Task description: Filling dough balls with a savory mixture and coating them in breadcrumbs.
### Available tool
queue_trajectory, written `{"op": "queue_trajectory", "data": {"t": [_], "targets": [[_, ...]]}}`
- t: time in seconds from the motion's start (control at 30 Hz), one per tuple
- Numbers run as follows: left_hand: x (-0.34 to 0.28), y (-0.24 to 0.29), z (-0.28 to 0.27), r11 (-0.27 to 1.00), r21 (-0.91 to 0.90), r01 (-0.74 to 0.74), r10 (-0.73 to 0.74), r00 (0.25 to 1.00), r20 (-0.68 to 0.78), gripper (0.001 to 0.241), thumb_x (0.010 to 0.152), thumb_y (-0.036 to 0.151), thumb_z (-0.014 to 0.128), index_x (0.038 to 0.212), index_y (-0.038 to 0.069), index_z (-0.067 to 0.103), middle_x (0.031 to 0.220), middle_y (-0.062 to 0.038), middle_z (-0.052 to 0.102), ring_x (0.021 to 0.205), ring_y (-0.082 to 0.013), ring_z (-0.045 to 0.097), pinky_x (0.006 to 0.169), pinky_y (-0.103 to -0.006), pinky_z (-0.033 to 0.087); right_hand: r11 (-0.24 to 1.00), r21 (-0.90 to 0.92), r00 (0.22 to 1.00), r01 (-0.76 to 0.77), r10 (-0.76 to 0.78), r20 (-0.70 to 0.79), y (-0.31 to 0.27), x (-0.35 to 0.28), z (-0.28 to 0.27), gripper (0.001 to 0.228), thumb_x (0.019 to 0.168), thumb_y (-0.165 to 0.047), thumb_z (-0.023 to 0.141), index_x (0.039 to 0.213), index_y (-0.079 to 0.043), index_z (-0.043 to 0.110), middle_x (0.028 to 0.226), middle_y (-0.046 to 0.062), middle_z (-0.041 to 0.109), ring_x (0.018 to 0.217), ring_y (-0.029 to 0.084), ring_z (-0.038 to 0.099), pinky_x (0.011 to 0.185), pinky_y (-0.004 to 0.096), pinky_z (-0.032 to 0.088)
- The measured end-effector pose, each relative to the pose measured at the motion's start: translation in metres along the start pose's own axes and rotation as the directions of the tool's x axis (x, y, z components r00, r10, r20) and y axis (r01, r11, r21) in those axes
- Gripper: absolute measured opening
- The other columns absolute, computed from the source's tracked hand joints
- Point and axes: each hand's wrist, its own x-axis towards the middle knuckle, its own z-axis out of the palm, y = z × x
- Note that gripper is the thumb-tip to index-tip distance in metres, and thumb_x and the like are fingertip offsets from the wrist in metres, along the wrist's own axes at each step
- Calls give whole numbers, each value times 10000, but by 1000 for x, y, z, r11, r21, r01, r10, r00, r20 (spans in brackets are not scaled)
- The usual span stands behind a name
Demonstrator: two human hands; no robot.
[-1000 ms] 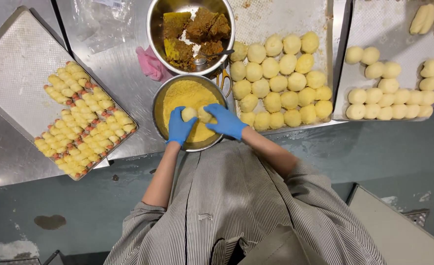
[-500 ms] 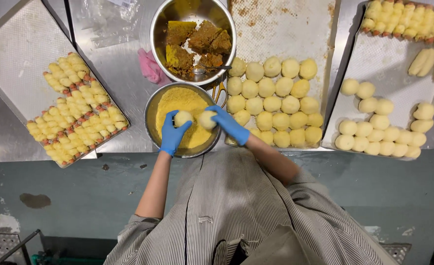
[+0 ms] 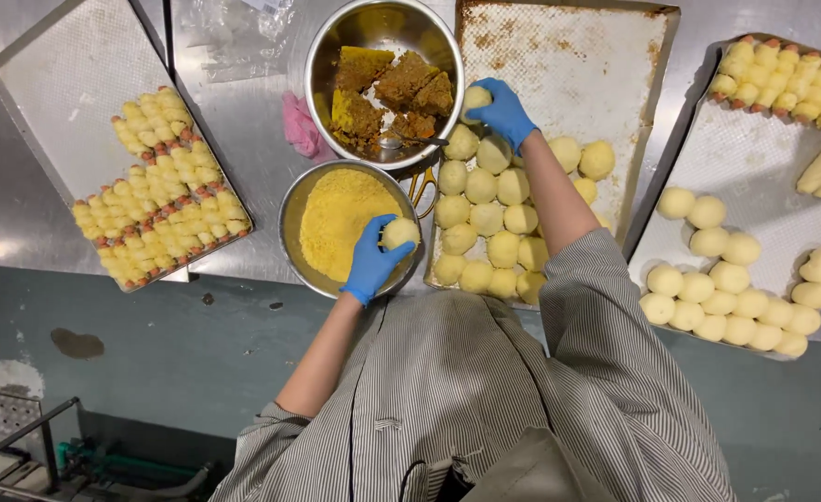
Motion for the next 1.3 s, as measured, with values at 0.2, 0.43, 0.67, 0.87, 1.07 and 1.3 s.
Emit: {"op": "queue_trajectory", "data": {"t": [0.2,0.43,0.67,0.87,1.07,1.3], "targets": [[6,-24,20,1000,-29,12,-14,999,-44,640,754,285,881,1297,80,609,1187,-101,708,1043,-224,696,842,-351,578,992,-8,991,128,-128,24,-25,-15,-2,893,764,-213,838,1523,-34,403,1406,199,559,1253,335,583,1089,418,465],[73,13,102,976,-186,-113,129,989,72,617,801,280,870,1306,52,598,1255,-138,682,1146,-246,667,983,-366,553,851,502,978,155,-204,43,-46,-130,-44,739,812,24,548,1541,-89,502,1534,99,556,1336,252,582,1115,356,510],[113,63,161,905,-402,-142,196,976,97,794,883,253,780,1518,58,346,1452,-152,486,1239,-278,583,998,-390,531,913,387,990,126,-139,5,-19,-126,-54,780,774,-57,816,1481,-109,492,1408,82,576,1296,196,567,1089,332,497],[82,4,151,914,-379,-144,237,949,210,574,935,205,732,1432,30,504,1359,-138,607,1183,-223,630,997,-347,542,965,261,978,39,17,-207,4,-47,-34,813,706,-147,902,1428,-109,530,1334,108,635,1212,209,623,1050,346,542],[56,-33,114,883,-465,64,51,972,231,347,906,110,735,1222,-19,673,1047,-127,698,944,-171,668,901,-322,565,868,-495,989,-36,-40,-142,-8,-43,-38,834,693,-347,987,1339,-43,556,1244,219,581,1137,376,552,977,483,469],[84,-26,158,289,-767,573,45,792,608,676,1044,544,478,1337,-56,585,1281,-187,665,1181,-289,649,1078,-408,489,979,-126,879,-161,84,-470,-103,-205,-30,592,1009,-173,579,1591,-108,494,1167,199,617,1163,369,570,1106,479,435]]}}
